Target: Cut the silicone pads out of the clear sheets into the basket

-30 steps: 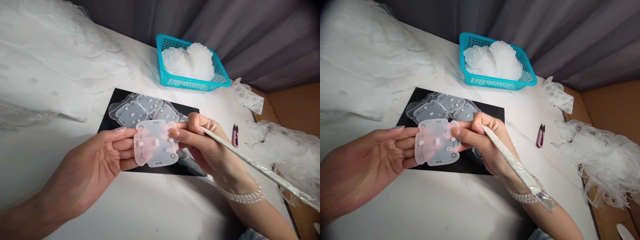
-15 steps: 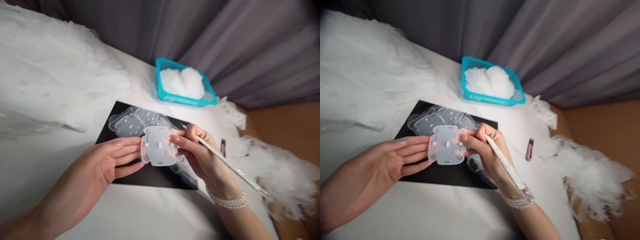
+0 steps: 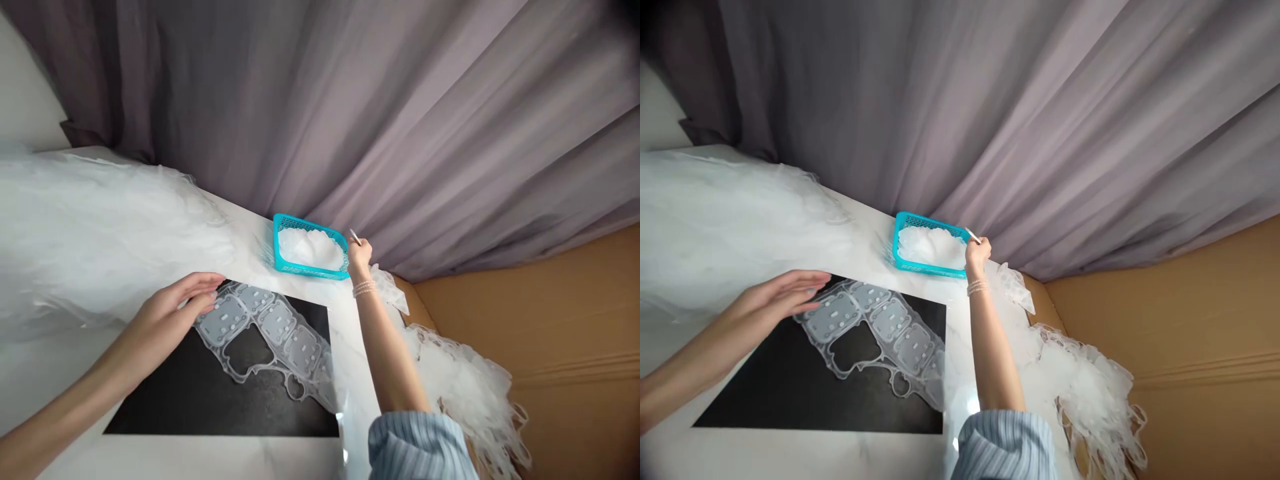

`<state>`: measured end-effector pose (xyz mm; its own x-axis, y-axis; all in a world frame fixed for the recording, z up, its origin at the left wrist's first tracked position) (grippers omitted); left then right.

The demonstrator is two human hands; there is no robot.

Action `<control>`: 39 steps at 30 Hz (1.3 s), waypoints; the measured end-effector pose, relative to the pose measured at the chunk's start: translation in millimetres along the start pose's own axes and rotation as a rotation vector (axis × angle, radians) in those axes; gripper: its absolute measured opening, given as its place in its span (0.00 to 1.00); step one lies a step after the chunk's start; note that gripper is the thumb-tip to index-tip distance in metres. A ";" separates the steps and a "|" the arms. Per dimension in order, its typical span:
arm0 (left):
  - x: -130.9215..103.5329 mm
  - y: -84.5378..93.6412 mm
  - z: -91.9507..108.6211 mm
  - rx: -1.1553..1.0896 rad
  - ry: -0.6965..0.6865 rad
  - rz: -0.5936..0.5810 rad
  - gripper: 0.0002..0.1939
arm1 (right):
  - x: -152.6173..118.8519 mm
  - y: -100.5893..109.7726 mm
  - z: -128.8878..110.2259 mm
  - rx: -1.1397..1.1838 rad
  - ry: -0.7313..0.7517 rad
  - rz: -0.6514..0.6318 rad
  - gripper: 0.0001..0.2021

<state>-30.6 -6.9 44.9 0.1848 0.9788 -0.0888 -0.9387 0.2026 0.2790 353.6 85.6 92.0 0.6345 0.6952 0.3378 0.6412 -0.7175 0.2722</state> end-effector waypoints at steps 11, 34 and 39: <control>68.5 -35.3 -21.4 1.021 -0.136 -0.042 0.17 | -178.9 106.4 57.8 -0.449 -0.009 -0.450 0.15; 28.3 -46.4 -20.2 0.944 -0.475 -0.111 0.19 | -181.4 115.8 26.6 -0.459 0.054 -0.399 0.19; -8.7 -46.5 -30.5 0.899 -0.595 -0.237 0.23 | -202.8 58.3 -8.2 -0.194 0.054 -0.542 0.25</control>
<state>2.5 -25.8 3.6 0.6694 0.7221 0.1748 -0.3516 0.1006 0.9307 258.7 -97.5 46.8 0.2113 0.9661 0.1481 0.7744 -0.2579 0.5777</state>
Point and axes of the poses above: each hand's wrist, its own x-axis towards the middle knuckle, its own y-axis out of the back of the hand, z = x × y, the point moved 3 cm from there along x, towards the middle knuckle, and after that the axes turned 6 degrees about x, right-handed, at the moved point
